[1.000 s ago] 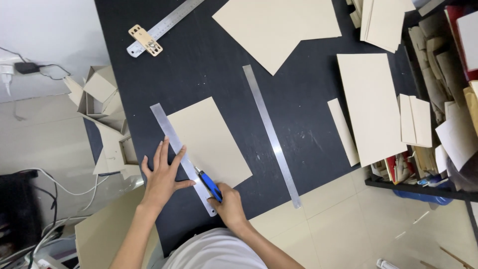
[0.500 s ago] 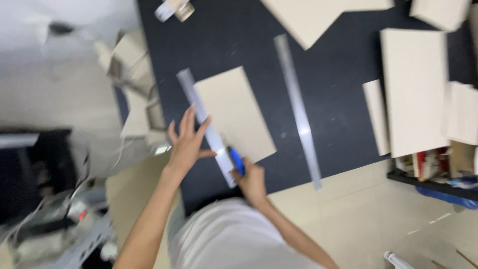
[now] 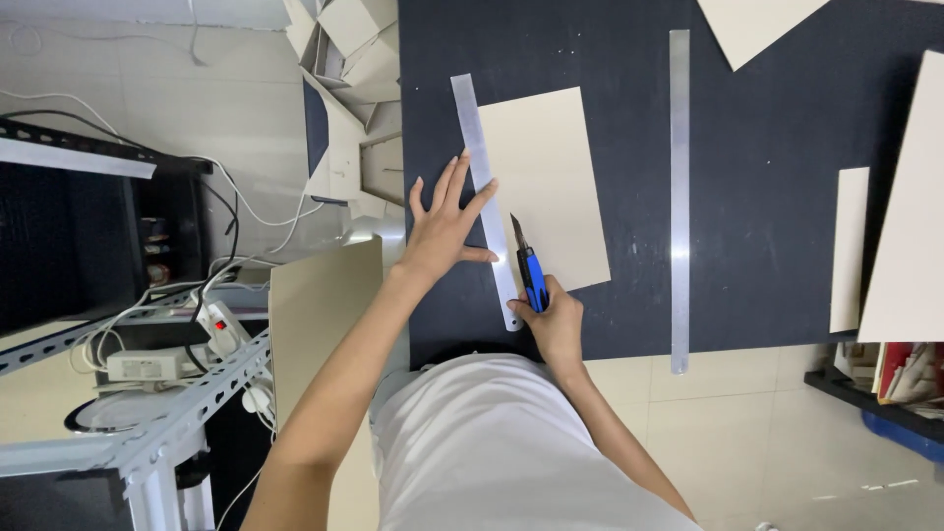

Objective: Measuring and cutting cardboard sheets into smaller pieces using a utility knife and metal rulers on a work surface.

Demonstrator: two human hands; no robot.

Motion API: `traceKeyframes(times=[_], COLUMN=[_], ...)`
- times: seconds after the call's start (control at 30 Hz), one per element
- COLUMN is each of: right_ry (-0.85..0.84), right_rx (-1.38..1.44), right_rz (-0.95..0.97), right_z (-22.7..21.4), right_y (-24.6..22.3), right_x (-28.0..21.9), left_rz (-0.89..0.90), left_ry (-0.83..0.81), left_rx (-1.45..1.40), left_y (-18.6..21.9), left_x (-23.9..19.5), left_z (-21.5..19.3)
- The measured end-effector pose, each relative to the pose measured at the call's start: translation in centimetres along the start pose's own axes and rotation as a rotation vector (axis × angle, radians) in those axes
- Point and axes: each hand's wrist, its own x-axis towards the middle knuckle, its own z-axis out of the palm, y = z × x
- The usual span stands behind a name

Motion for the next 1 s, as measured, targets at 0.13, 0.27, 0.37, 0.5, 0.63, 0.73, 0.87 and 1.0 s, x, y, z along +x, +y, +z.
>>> traceKeyframes(times=[0.13, 0.27, 0.37, 0.5, 0.63, 0.73, 0.87, 1.0], right_ry=[-0.006, 0.017, 0.014, 0.0, 0.003, 0.002, -0.004, -0.01], right_rx=[0.004, 0.015, 0.021, 0.007, 0.013, 0.018, 0.013, 0.021], right_rz=[0.009, -0.02, -0.025, -0.024, -0.031, -0.029, -0.035, -0.043], right_z=[-0.1, 0.1, 0.0, 0.1, 0.1, 0.1, 0.1, 0.0], right_y=[-0.1, 0.4, 0.2, 0.8, 1.1, 1.1, 1.1, 0.9], right_x=[-0.1, -0.2, -0.1, 0.1, 0.2, 0.2, 0.2, 0.2], left_rz=[0.004, -0.001, -0.001, 0.007, 0.022, 0.031, 0.029, 0.027], left_ry=[-0.021, -0.021, -0.017, -0.022, -0.012, -0.009, -0.019, -0.03], left_rx=[-0.015, -0.035, -0.018, -0.013, -0.009, -0.018, -0.02, -0.02], left_y=[-0.1, 0.2, 0.2, 0.1, -0.1, -0.2, -0.2, -0.1], left_x=[0.0, -0.3, -0.2, -0.1, -0.1, -0.1, 0.0, -0.1], left_z=[-0.3, -0.3, -0.5, -0.3, -0.1, 0.0, 0.0, -0.2])
